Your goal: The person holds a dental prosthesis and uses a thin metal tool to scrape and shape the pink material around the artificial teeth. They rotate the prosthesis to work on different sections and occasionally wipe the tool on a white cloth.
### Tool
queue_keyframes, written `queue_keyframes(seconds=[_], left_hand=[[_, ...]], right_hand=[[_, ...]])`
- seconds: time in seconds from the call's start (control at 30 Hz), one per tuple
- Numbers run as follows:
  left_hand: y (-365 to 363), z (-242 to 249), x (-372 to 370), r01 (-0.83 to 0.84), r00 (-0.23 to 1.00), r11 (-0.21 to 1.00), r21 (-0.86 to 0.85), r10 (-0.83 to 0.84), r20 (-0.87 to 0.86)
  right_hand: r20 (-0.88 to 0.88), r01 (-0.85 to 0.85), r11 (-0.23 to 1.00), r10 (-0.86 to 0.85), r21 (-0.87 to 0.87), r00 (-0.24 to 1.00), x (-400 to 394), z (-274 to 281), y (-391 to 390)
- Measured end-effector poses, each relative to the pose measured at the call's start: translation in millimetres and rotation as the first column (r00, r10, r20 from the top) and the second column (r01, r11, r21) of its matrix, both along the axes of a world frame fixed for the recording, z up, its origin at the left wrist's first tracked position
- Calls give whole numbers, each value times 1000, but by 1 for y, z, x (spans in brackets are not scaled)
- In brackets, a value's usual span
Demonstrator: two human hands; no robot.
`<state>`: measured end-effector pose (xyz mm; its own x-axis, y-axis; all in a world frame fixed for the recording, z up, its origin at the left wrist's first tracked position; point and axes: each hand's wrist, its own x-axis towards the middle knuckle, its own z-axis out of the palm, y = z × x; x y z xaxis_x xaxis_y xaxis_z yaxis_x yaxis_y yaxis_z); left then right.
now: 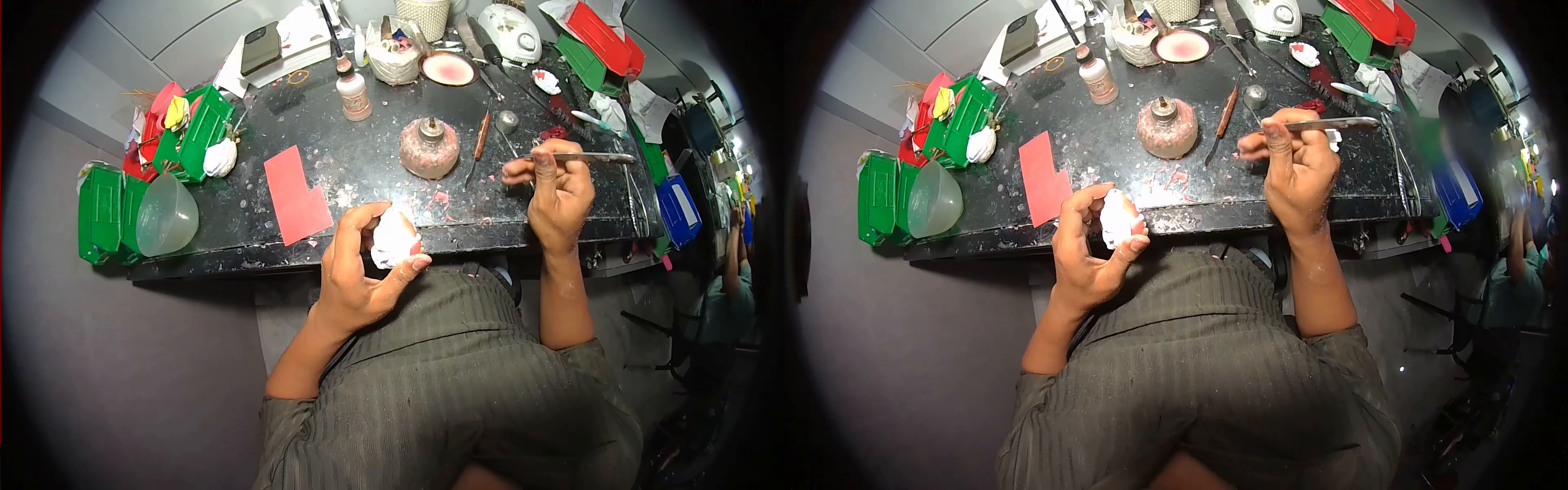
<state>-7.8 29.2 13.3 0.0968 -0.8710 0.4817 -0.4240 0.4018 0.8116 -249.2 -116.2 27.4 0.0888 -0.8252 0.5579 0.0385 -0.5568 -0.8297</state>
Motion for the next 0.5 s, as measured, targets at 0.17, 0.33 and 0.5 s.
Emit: queue_keyframes(seconds=[0.17, 0.33, 0.5], left_hand=[[2, 9, -2, 44, 996, 998, 47, -40, -78], [1, 19, -4, 106, 993, 993, 56, -103, -48], [2, 15, -2, 118, 993, 993, 14, -118, 24]], right_hand=[[104, -241, 970, 237, 25, 966, 10, 21, 21], [-223, -422, 888, 381, -182, 897, 20, 30, 46], [-248, -434, 878, 383, -202, 890, 36, 28, 65]])
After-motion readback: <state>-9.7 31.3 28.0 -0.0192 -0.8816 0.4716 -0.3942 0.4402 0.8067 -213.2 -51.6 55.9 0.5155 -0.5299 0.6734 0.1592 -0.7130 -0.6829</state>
